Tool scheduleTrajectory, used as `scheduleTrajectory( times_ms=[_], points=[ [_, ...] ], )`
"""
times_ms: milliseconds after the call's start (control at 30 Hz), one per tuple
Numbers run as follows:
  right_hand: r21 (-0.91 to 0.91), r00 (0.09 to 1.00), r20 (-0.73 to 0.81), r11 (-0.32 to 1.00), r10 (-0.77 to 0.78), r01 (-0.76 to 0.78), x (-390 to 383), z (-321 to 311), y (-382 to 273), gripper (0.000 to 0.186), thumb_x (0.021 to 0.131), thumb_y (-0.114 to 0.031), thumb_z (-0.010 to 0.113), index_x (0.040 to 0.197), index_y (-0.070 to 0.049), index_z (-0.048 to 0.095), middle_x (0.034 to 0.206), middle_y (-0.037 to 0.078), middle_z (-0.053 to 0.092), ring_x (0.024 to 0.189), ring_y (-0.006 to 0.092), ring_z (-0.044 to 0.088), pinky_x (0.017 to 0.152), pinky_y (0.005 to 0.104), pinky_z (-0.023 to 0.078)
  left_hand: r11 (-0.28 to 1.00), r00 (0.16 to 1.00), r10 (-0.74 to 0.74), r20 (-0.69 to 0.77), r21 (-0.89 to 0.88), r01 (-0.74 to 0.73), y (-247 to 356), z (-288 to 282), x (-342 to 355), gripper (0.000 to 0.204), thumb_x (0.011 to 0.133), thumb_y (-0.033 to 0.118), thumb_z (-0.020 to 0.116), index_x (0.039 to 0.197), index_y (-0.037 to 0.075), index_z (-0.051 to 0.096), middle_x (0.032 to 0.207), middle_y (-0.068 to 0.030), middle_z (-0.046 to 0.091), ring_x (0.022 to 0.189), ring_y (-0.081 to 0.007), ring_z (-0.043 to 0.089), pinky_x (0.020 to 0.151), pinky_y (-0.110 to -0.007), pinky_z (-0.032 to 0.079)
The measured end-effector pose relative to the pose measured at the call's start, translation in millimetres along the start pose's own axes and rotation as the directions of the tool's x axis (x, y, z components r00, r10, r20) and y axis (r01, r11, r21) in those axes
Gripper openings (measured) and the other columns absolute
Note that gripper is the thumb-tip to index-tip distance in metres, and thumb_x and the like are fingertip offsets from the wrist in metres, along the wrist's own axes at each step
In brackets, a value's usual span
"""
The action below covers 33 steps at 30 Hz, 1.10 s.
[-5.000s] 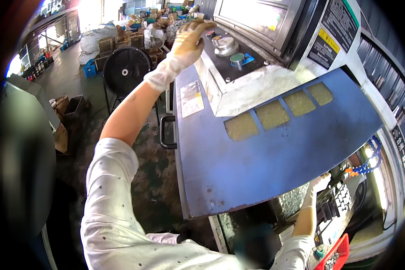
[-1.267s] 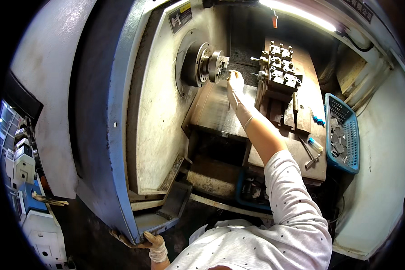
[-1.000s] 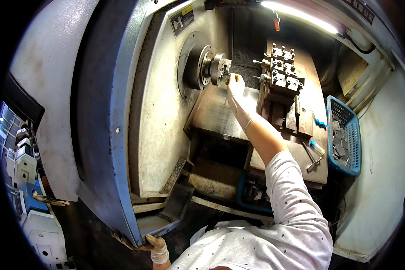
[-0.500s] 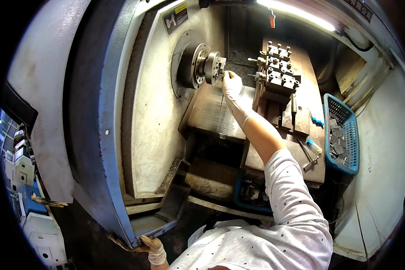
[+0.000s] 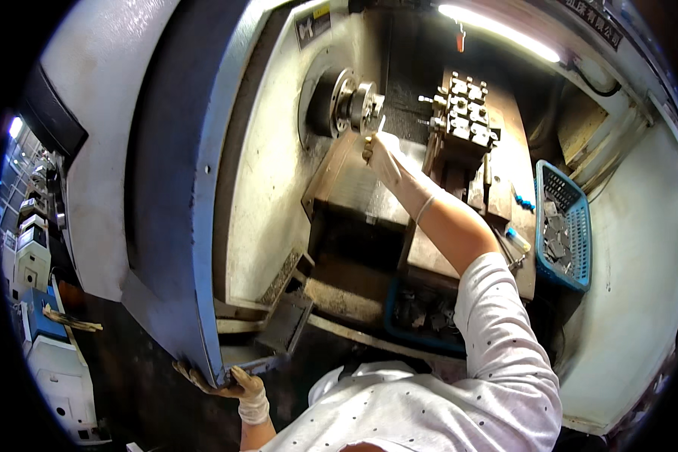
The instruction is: The person operates a CNC lathe in a workshop, repeatedly opening the machine door, loading small metal parts into the chuck, and closing the door to run the cycle. They handle parts one at a time, placing finished pieces into a red basket.
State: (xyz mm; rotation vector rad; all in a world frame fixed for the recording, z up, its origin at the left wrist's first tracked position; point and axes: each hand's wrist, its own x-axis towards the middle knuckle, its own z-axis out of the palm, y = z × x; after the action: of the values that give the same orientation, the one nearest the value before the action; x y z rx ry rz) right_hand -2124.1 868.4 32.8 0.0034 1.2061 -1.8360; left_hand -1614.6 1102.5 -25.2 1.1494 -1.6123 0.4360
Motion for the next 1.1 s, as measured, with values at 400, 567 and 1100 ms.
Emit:
scheduleTrajectory(
  times_ms=[400,567,1100],
  points=[
    [-0.544,0.948,0.009,0.794,-0.319,0.272,-93,32,-19,0.014,0.079,-0.007,0.037,0.078,0.001,0.049,0.063,0.010,0.050,0.046,0.0169,0.048,0.038,0.0311,0.043,0.989,0.994,-0.090,-0.070,-0.126,0.080,52,14,50,0.056,0.076,0.023,0.039,0.124,0.001,0.021,0.126,-0.0219,0.024,0.117,-0.0402,0.023,0.095,-0.056,0.016],
    [-0.329,1.000,0.017,0.944,-0.026,0.030,-64,46,-13,0.014,0.081,-0.010,0.038,0.071,-0.004,0.045,0.056,0.004,0.040,0.043,0.0139,0.040,0.036,0.0279,0.037,0.925,0.953,0.304,-0.007,0.240,-0.294,30,3,31,0.036,0.082,0.010,0.040,0.114,-0.004,0.034,0.125,-0.0271,0.023,0.115,-0.0416,0.026,0.091,-0.050,0.027],
    [-0.859,0.693,-0.011,0.362,-0.721,0.362,35,-29,66,0.014,0.081,-0.013,0.038,0.082,-0.005,0.049,0.054,0.010,0.049,0.048,0.0274,0.050,0.052,0.0375,0.043,0.698,0.864,0.474,0.172,0.524,-0.488,26,-7,12,0.048,0.077,0.024,0.057,0.112,-0.005,0.039,0.120,-0.0300,0.029,0.111,-0.0436,0.030,0.088,-0.050,0.032]
  ],
)
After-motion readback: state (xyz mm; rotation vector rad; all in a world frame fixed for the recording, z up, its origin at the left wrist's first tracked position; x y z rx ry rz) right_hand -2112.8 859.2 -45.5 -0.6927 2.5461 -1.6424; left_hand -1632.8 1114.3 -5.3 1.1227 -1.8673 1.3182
